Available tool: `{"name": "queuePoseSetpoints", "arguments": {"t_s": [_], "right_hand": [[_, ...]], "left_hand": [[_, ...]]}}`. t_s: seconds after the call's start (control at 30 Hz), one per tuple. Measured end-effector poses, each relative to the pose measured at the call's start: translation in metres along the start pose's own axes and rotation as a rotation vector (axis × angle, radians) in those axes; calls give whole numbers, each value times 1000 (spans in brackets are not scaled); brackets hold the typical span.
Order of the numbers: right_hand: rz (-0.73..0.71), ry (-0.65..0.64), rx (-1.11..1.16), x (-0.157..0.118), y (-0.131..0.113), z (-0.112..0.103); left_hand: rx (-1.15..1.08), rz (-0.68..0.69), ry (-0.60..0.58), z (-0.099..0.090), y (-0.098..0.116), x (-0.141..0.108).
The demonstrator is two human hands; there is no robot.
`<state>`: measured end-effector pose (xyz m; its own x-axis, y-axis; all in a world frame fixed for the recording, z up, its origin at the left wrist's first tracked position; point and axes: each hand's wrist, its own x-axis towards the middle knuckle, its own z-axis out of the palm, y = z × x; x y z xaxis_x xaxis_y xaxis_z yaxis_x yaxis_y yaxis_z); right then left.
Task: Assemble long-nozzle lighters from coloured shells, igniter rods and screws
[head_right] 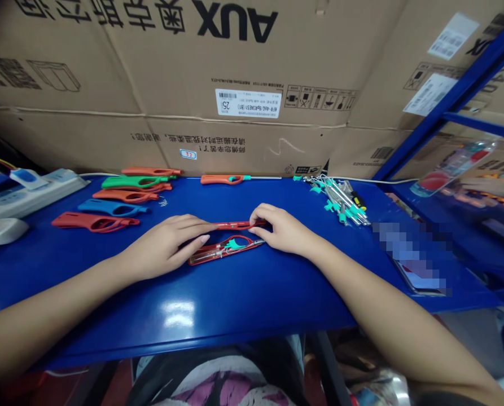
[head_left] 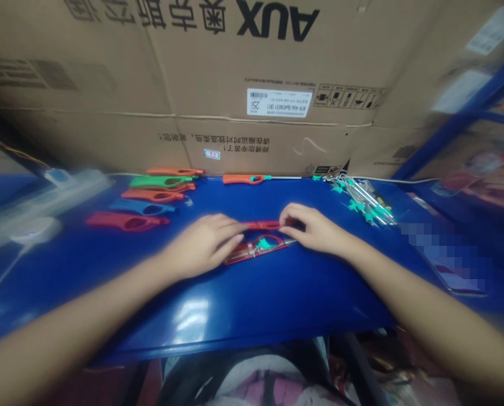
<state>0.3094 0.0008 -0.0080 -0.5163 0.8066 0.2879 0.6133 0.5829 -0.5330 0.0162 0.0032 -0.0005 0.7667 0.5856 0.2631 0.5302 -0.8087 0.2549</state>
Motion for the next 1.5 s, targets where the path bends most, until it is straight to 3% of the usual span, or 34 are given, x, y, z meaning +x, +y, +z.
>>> {"name": "queuePoseSetpoints", "arguments": {"t_s": [0.17,0.27,0.33,0.53,0.67,0.83,1.13,1.5], "right_hand": [[181,185,226,2,-10,8],[260,176,400,3,-15,10],[248,138,399,2,-18,8],[-63,-36,155,-2,-22,7],[-204,-67,59,-2,-21,10],[-236,-89,40,0,-21,12],[-219,-86,-257,-4,-16,8],[-220,-148,-285,-6,-17,3]], "left_hand": [[40,39,165,2,-2,-2],[91,91,236,0,1,-3],[106,108,242,-4,6,-4],[101,88,73,-18,18,-5],[158,60,-75,-21,15,-5],[147,45,-122,-19,14,-6],[180,3,-102,-12,12,-9],[81,-62,-130,-8,6,-7]]}}
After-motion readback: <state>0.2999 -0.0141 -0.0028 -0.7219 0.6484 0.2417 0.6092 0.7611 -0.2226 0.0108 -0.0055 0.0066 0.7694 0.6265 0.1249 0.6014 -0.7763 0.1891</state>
